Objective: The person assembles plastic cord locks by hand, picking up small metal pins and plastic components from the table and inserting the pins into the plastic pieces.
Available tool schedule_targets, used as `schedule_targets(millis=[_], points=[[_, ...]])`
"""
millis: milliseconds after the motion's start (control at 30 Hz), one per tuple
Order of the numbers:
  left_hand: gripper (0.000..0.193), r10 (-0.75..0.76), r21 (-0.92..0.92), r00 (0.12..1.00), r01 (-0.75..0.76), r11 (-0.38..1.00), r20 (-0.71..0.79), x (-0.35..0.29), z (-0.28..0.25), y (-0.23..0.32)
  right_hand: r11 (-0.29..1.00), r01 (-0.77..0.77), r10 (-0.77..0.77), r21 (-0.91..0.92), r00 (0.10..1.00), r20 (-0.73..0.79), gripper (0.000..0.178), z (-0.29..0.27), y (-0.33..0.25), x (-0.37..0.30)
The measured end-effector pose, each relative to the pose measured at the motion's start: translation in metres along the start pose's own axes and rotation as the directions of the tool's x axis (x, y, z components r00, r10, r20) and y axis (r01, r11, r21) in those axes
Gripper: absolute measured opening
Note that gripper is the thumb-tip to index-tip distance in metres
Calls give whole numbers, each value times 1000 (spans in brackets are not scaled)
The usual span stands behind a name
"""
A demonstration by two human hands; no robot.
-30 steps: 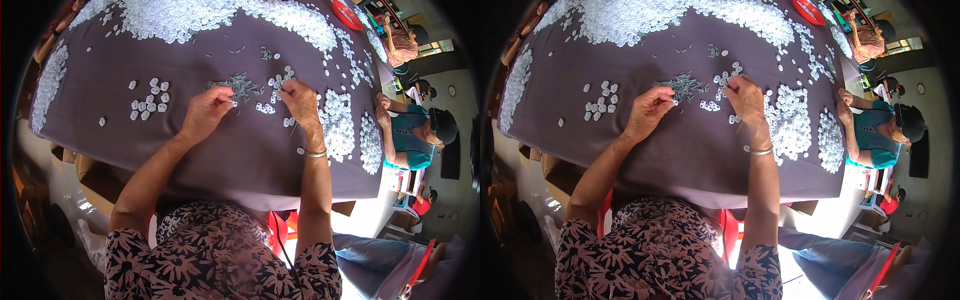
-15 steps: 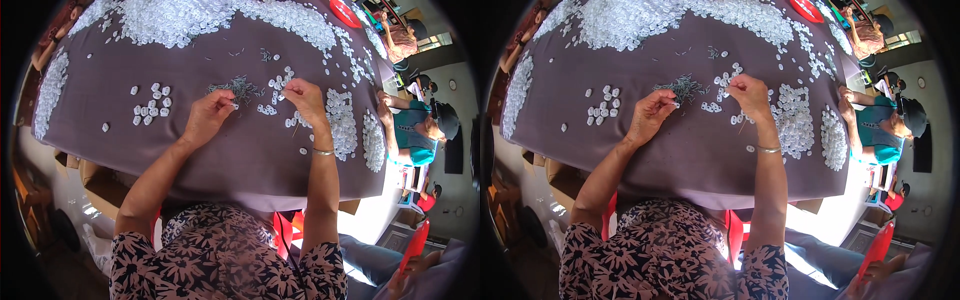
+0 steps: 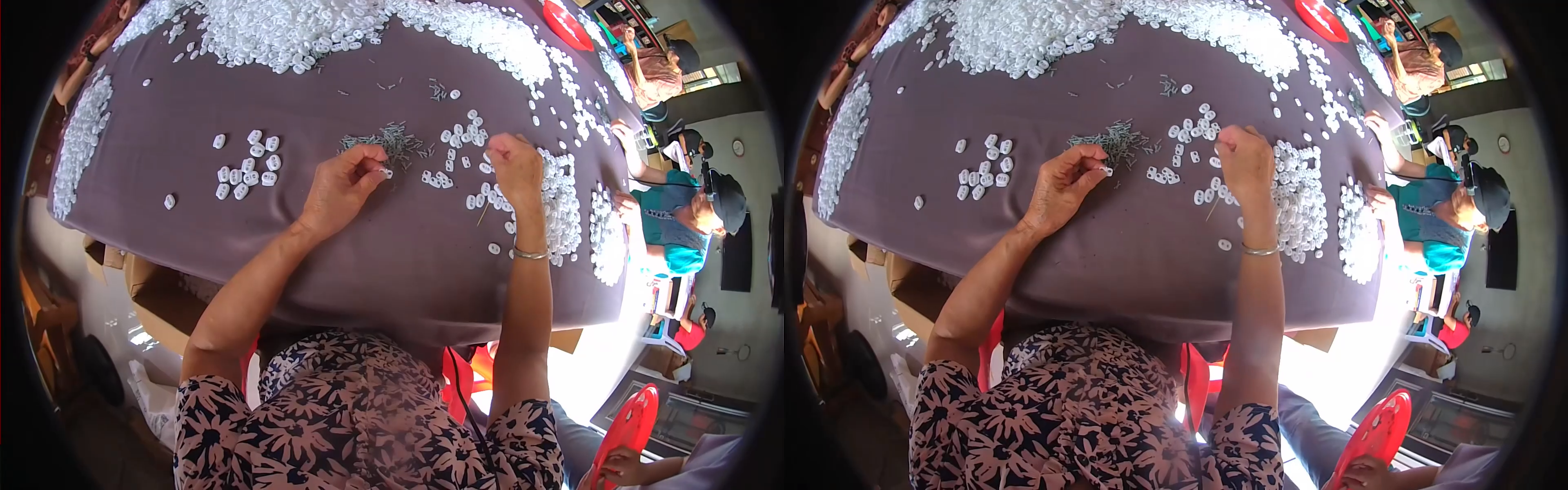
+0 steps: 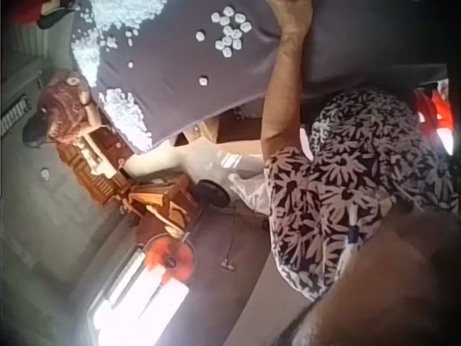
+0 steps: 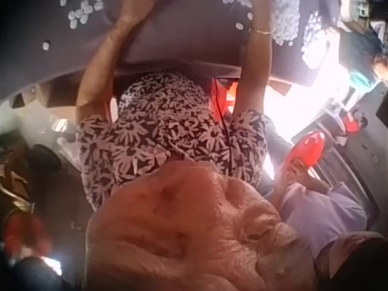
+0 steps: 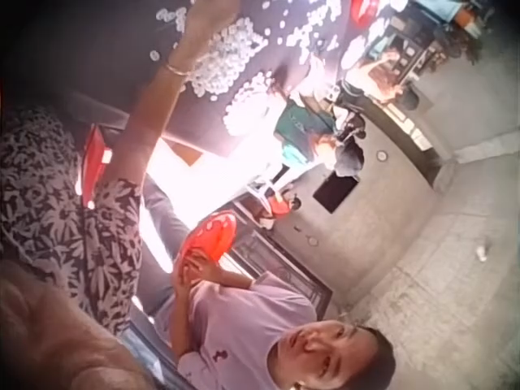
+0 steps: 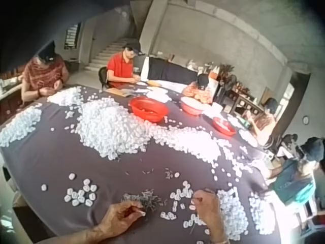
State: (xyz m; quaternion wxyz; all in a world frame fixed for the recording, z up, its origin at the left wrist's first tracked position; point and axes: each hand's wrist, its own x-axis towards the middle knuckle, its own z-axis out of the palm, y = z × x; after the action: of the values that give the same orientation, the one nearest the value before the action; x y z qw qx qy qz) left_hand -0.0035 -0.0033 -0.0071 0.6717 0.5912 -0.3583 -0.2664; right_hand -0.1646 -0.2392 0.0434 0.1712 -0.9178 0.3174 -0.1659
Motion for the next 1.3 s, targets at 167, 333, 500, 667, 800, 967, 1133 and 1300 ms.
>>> schedule_targets(millis=[167, 333, 500, 667, 800, 967, 1133, 1300], points=[[19, 0, -7, 1000, 0, 1000, 10, 1, 0, -2, 980, 169, -162, 104, 984, -70, 8, 23, -10, 13], [19, 1, -14, 1000, -1, 1000, 10, 0, 0, -3, 984, 86, -82, 155, 996, -32, 10, 35, -13, 14], [19, 14, 13, 1000, -14, 1000, 13, 0, -1, -4, 985, -34, 28, 170, 999, 40, 11, 38, -17, 18], [19, -1, -23, 1000, 2, 1000, 26, 1, 1, -3, 953, 90, -82, 288, 996, -39, 13, 40, -18, 18], [19, 26, -11, 999, -26, 1000, 21, 1, -1, -5, 950, 274, -272, 149, 962, -35, 12, 36, -26, 24], [20, 18, 24, 999, -18, 1000, 31, 0, 0, -2, 981, 148, -159, 127, 984, 78, 5, 31, -34, 26], [20, 59, 10, 998, -60, 998, 29, 1, 0, -7, 992, 34, -43, 122, 996, 72, 8, 37, -30, 28], [20, 59, 20, 998, -60, 998, 38, 1, 0, -6, 990, -100, 91, 102, 991, 96, 13, 28, -23, 20]])
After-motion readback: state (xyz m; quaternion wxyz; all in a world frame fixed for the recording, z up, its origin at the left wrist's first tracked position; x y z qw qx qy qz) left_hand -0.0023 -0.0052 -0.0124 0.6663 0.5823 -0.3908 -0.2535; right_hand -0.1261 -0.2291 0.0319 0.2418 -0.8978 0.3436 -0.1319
